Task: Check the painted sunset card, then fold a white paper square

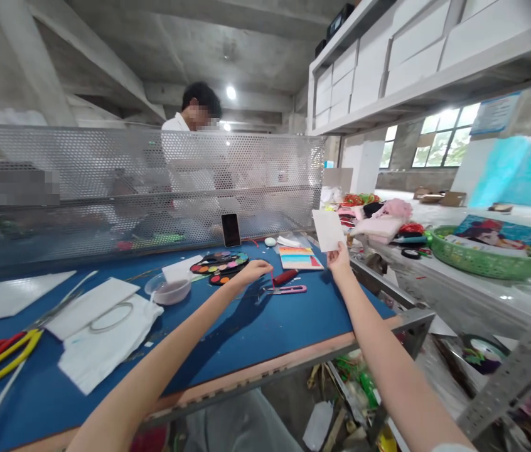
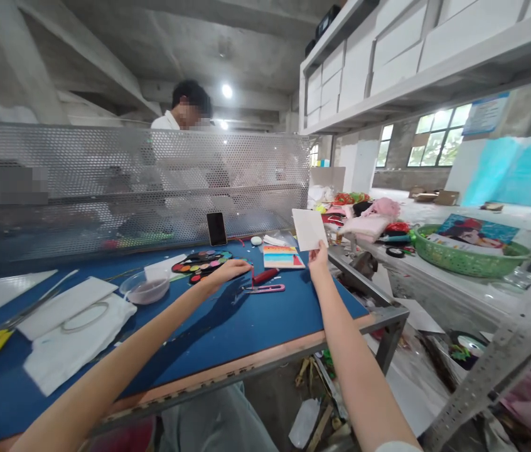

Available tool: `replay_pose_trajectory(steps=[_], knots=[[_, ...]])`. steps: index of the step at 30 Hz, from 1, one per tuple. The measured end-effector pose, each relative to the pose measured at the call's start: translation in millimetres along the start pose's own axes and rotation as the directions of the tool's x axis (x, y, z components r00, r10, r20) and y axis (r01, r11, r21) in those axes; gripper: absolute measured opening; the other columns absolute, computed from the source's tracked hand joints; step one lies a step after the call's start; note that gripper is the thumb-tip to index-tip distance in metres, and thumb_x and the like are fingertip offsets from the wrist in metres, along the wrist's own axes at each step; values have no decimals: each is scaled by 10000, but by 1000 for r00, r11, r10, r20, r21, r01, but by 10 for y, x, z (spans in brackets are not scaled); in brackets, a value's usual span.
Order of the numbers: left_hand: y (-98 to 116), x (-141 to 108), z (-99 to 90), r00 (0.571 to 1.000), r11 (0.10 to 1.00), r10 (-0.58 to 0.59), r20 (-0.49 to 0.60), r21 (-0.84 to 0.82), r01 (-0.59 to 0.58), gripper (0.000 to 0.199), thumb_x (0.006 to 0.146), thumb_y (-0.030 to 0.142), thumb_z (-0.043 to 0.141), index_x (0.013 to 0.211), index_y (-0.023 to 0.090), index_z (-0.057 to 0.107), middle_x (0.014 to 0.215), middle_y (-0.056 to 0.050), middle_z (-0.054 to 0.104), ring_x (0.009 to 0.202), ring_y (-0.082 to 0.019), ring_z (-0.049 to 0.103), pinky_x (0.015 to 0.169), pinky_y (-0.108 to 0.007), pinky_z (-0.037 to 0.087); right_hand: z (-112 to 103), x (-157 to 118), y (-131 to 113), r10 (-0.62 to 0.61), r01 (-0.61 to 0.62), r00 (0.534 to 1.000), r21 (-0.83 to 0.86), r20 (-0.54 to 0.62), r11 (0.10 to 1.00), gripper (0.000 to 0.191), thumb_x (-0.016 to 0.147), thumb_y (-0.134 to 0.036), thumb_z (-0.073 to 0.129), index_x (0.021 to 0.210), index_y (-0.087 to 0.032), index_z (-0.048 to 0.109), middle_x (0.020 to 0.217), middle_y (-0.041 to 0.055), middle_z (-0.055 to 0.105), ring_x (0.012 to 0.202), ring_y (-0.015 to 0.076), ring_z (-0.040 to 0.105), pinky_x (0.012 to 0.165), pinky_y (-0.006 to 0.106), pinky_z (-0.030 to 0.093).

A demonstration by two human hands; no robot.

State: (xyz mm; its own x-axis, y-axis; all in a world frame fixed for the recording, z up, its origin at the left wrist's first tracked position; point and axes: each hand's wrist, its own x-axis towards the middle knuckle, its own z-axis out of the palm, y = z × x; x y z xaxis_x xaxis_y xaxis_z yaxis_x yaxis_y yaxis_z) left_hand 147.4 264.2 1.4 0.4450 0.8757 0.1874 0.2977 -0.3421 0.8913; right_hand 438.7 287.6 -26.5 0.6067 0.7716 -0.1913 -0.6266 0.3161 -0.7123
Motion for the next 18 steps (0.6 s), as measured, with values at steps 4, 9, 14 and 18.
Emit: replay_pose_trajectory(steps=[4, 9, 14, 18], knots=[[-32, -413, -194, 999, 998, 48, 1, 42, -48, 426, 641, 508, 765, 873, 155, 709, 952, -85, 707, 954, -253, 630, 906, -355, 461, 288, -297, 146, -112, 117, 988, -39, 106, 992, 186, 788, -307, 661, 770, -202, 510, 480, -119, 439, 398, 55, 402, 364, 143, 322], [-107, -697, -335, 995, 980, -98, -35, -180, 90, 592, 706, 582, 730, 1128, 180, 628, 1096, -109, 693, 1053, -252, 629, 911, -348, 478, 774, -1022, 583, -56, 210, 839, -227, 541, 951, 301, 667, -389, 781, 740, -175, 584, 540, -58, 568, 483, 73, 506, 435, 171, 379], [-185, -730, -515, 967, 883, -172, -190, -465, 66, 592, 793, 601, 637, 1145, 125, 618, 1076, -151, 698, 960, -257, 667, 876, -370, 511, 857, -1478, 925, 170, 203, 687, -412, 707, 888, 385, 611, -460, 824, 781, -149, 673, 722, 52, 712, 643, 147, 648, 552, 220, 482], [-264, -779, -666, 924, 830, -161, -348, -555, -64, 538, 659, 395, 814, 1096, 130, 647, 1143, -117, 684, 1001, -242, 653, 920, -352, 505, 711, -1468, 969, 278, 313, 588, -530, 760, 788, 362, 617, -428, 832, 788, -132, 715, 722, 50, 718, 668, 153, 651, 592, 225, 496]])
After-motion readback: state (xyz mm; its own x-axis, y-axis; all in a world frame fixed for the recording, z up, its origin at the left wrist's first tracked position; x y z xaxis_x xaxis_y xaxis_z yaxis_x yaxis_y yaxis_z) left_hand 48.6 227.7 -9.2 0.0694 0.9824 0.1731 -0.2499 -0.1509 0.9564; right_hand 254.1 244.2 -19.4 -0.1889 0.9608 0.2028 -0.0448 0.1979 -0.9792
